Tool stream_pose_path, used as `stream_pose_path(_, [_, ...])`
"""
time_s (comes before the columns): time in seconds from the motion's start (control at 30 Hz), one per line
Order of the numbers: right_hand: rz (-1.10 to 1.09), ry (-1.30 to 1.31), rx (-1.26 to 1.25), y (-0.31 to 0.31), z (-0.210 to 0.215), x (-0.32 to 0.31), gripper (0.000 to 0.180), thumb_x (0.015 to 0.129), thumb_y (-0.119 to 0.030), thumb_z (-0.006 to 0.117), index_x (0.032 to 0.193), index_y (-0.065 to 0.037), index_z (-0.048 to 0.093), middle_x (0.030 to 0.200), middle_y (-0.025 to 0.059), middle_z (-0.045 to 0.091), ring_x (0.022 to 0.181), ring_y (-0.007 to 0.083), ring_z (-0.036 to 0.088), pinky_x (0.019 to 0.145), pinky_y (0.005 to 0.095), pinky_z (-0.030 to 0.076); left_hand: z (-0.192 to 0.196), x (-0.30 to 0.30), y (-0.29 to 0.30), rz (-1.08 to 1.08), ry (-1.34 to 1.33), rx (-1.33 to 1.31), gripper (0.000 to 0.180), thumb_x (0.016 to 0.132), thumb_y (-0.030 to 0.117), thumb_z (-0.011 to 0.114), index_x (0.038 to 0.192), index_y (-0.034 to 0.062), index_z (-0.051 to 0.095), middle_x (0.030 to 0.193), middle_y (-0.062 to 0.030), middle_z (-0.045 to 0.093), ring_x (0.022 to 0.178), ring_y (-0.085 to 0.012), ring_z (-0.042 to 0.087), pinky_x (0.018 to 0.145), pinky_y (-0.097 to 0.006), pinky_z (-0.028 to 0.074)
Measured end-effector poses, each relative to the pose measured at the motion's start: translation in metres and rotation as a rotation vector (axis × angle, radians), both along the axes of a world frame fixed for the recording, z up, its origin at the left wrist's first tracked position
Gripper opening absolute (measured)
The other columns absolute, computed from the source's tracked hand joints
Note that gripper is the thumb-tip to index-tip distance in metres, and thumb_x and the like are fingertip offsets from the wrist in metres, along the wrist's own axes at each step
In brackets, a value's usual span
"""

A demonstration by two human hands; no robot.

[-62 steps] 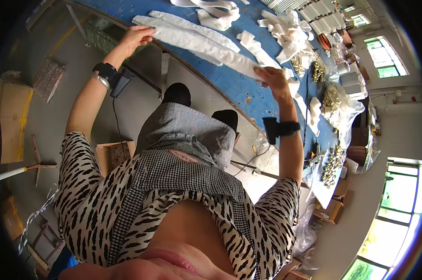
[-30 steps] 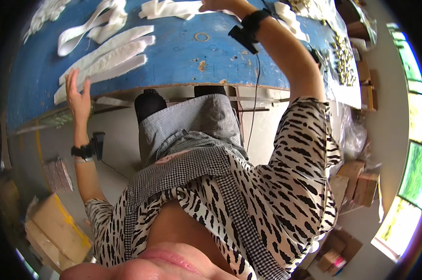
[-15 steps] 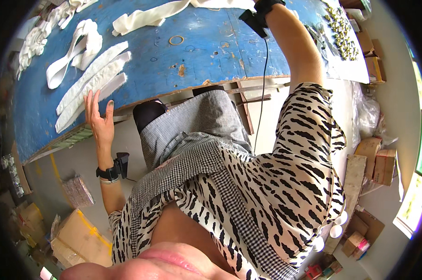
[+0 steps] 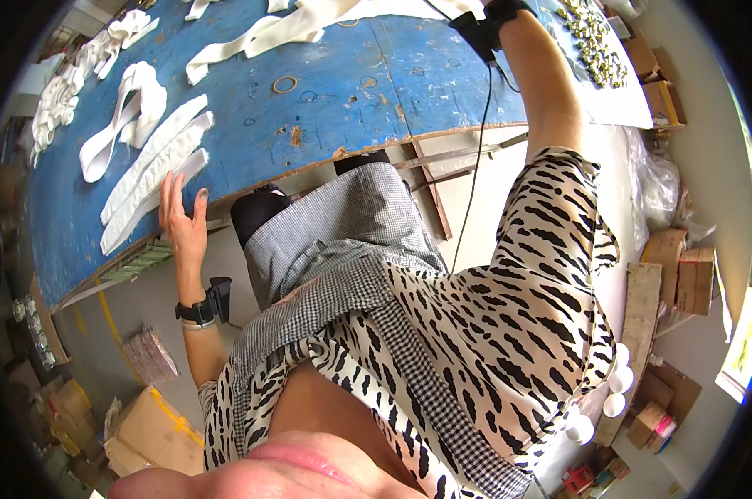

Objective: Assembling foam components using a glue gun and manual manipulation.

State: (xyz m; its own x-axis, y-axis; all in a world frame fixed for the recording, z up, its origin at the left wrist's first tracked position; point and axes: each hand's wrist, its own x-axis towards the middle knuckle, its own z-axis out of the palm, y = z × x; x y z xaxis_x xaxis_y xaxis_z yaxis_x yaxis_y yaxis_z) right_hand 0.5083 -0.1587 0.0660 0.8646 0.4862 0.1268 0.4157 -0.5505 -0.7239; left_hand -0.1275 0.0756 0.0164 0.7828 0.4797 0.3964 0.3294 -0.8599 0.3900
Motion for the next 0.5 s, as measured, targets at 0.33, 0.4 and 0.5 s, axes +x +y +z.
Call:
stream_pose_path(0.33, [-0.021, -0.263, -0.359, -0.018, 0.01, -0.027, 0.038, 0.079, -0.025, 0.067, 0.112, -0.008, 0.059, 0.099, 0.0168, 0.061, 0.092, 0.0309, 0.058, 0.074, 0.0432, 0.047, -0.02, -0.002, 0.004, 0.068, 0.066, 0.114, 0.054, 0.088, 0.037, 0.057, 0.132, 0.007, 0.045, 0.142, -0.0166, 0.035, 0.13, -0.0341, 0.033, 0.104, -0.05, 0.024])
stream_pose_path(0.4, [-0.069, -0.439, -0.561, -0.012, 0.022, -0.049, 0.042, 0.078, -0.026, 0.068, 0.115, -0.008, 0.057, 0.103, 0.0181, 0.061, 0.096, 0.0322, 0.058, 0.077, 0.0449, 0.047, -0.02, -0.003, 0.002, 0.063, 0.047, 0.124, 0.055, 0.089, 0.038, 0.055, 0.134, 0.0091, 0.042, 0.143, -0.0152, 0.033, 0.131, -0.0337, 0.031, 0.104, -0.051, 0.023])
stream_pose_path(0.5, [-0.042, -0.8, -0.688, 0.036, 0.037, -0.093, 0.048, 0.077, -0.028, 0.069, 0.119, -0.008, 0.055, 0.109, 0.0199, 0.06, 0.102, 0.0343, 0.057, 0.082, 0.0475, 0.046, -0.018, -0.003, -0.003, 0.085, 0.081, 0.156, 0.055, 0.089, 0.037, 0.055, 0.135, 0.0103, 0.041, 0.144, -0.0143, 0.031, 0.132, -0.0335, 0.03, 0.104, -0.052, 0.022])
